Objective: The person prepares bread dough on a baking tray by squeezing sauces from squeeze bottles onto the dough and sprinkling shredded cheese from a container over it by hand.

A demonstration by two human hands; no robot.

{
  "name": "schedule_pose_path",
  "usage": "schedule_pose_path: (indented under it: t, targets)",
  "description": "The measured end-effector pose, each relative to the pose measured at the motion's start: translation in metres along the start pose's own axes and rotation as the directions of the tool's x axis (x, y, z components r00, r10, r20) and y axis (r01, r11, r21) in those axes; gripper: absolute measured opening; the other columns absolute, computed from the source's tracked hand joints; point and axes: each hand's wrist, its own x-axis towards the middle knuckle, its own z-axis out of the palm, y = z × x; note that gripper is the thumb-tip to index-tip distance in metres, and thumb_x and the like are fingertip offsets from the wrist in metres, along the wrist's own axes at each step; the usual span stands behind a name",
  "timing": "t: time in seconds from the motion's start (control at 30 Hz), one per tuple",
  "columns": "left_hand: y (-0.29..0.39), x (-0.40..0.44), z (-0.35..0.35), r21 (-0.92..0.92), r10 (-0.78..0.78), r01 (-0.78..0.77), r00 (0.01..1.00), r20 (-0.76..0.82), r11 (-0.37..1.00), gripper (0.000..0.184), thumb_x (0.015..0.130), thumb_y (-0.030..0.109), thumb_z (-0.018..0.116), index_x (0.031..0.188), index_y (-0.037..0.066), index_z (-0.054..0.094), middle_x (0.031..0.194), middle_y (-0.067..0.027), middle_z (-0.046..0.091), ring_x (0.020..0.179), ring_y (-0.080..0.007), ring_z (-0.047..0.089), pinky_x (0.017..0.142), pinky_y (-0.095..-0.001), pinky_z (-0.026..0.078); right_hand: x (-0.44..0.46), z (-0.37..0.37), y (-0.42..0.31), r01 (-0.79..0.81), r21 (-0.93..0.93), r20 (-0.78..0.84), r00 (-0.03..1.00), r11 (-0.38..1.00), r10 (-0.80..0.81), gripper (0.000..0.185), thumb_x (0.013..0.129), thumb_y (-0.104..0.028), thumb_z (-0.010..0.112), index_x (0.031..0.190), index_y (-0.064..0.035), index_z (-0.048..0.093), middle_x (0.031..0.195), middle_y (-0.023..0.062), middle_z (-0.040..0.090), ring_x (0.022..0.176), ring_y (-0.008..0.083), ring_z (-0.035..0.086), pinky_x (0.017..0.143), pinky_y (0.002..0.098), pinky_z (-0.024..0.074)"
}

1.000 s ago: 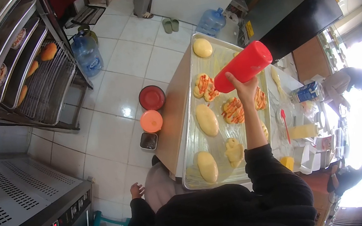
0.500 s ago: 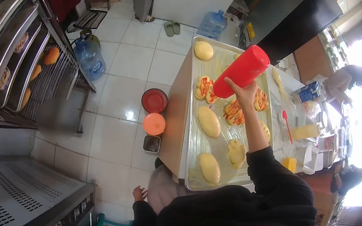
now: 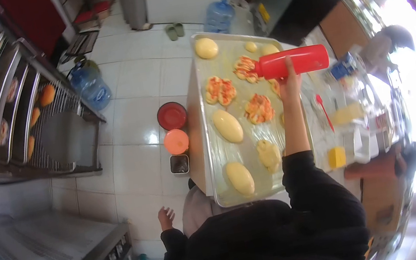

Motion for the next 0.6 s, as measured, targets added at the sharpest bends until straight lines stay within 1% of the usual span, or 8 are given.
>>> schedule_pose_path:
  t: [0.03,0.13,0.17,0.23,0.3,0.4,0.5,0.6]
  targets:
    - [0.017,0.006,0.002,-0.048,0.048,-0.049,0.999,-0.010,0.998,0.045,0.087,0.028,0.043,0.128,0.010,0.036,0.122,-0.0153,0.045,0.104,-0.0314,0.051,0.083,-0.0436,0.045,0.002,-0.015,-0.011,-0.059,0.151,-0.005,0.998,0.987,0.061,0.047,0.076,-0.032,0.069,0.111,-0.0101,0.048,0.106,0.0068,0.057,0.095,0.0227,0.057,0.077,0.0402,0.0511]
    - [0.080,0.007,0.018,-0.139,0.257,-0.255,0.966,-0.004,0.957,0.050,0.086,0.027,0.044,0.132,0.010,0.032,0.127,-0.0160,0.041,0.114,-0.0328,0.045,0.091,-0.0434,0.041,-0.026,-0.050,-0.067,-0.199,0.526,-0.042,0.965,0.827,0.259,0.048,0.078,-0.037,0.066,0.112,-0.0094,0.048,0.108,0.0067,0.056,0.100,0.0227,0.056,0.081,0.0404,0.0511]
    - [0.104,0.002,0.026,-0.164,0.312,-0.308,0.950,-0.001,0.937,0.051,0.086,0.026,0.044,0.133,0.010,0.031,0.129,-0.0160,0.039,0.116,-0.0331,0.044,0.092,-0.0433,0.040,-0.029,-0.077,-0.074,-0.156,0.559,-0.016,0.980,0.815,0.199,0.052,0.077,-0.036,0.065,0.115,-0.0056,0.046,0.112,0.0113,0.054,0.103,0.0261,0.055,0.083,0.0398,0.0516]
    - [0.150,0.001,0.042,-0.210,0.434,-0.418,0.901,0.030,0.884,0.052,0.086,0.024,0.044,0.134,0.010,0.029,0.132,-0.0160,0.037,0.118,-0.0333,0.042,0.095,-0.0430,0.037,-0.048,-0.124,-0.095,-0.288,0.828,0.150,0.941,0.481,0.304,0.053,0.075,-0.033,0.065,0.115,-0.0047,0.046,0.109,0.0140,0.054,0.104,0.0310,0.052,0.085,0.0422,0.0502]
    - [0.185,-0.026,0.071,-0.232,0.542,-0.518,0.838,0.053,0.823,0.050,0.087,0.021,0.042,0.134,0.008,0.029,0.131,-0.0162,0.037,0.118,-0.0331,0.041,0.097,-0.0430,0.036,-0.073,-0.148,-0.127,-0.428,0.903,0.382,0.824,0.018,0.418,0.052,0.071,-0.030,0.064,0.111,-0.0006,0.050,0.106,0.0173,0.054,0.102,0.0358,0.051,0.086,0.0435,0.0495]
    - [0.231,-0.089,0.124,-0.268,0.688,-0.652,0.722,0.064,0.709,0.047,0.087,0.014,0.044,0.131,0.006,0.031,0.128,-0.0165,0.041,0.116,-0.0314,0.043,0.097,-0.0429,0.036,-0.100,-0.188,-0.140,-0.236,0.959,0.173,0.928,0.160,0.329,0.049,0.074,-0.031,0.063,0.109,0.0005,0.051,0.105,0.0165,0.054,0.101,0.0345,0.052,0.087,0.0419,0.0496]
    - [0.244,-0.140,0.163,-0.420,0.831,-0.770,0.553,-0.061,0.481,0.042,0.085,0.011,0.047,0.126,0.006,0.037,0.120,-0.0153,0.048,0.109,-0.0297,0.049,0.093,-0.0414,0.040,-0.106,-0.229,-0.141,-0.030,0.969,-0.055,0.942,0.246,0.332,0.055,0.071,-0.033,0.068,0.108,0.0034,0.052,0.109,0.0189,0.050,0.099,0.0333,0.055,0.084,0.0379,0.0524]
    - [0.240,-0.208,0.194,-0.508,0.869,-0.838,0.391,-0.303,0.200,0.036,0.082,0.008,0.050,0.117,0.005,0.043,0.107,-0.0137,0.055,0.097,-0.0281,0.055,0.084,-0.0383,0.045,-0.091,-0.277,-0.121,-0.016,0.974,-0.064,0.938,0.226,0.340,0.058,0.067,-0.036,0.071,0.106,0.0031,0.053,0.106,0.0182,0.052,0.099,0.0323,0.055,0.084,0.0390,0.0517]
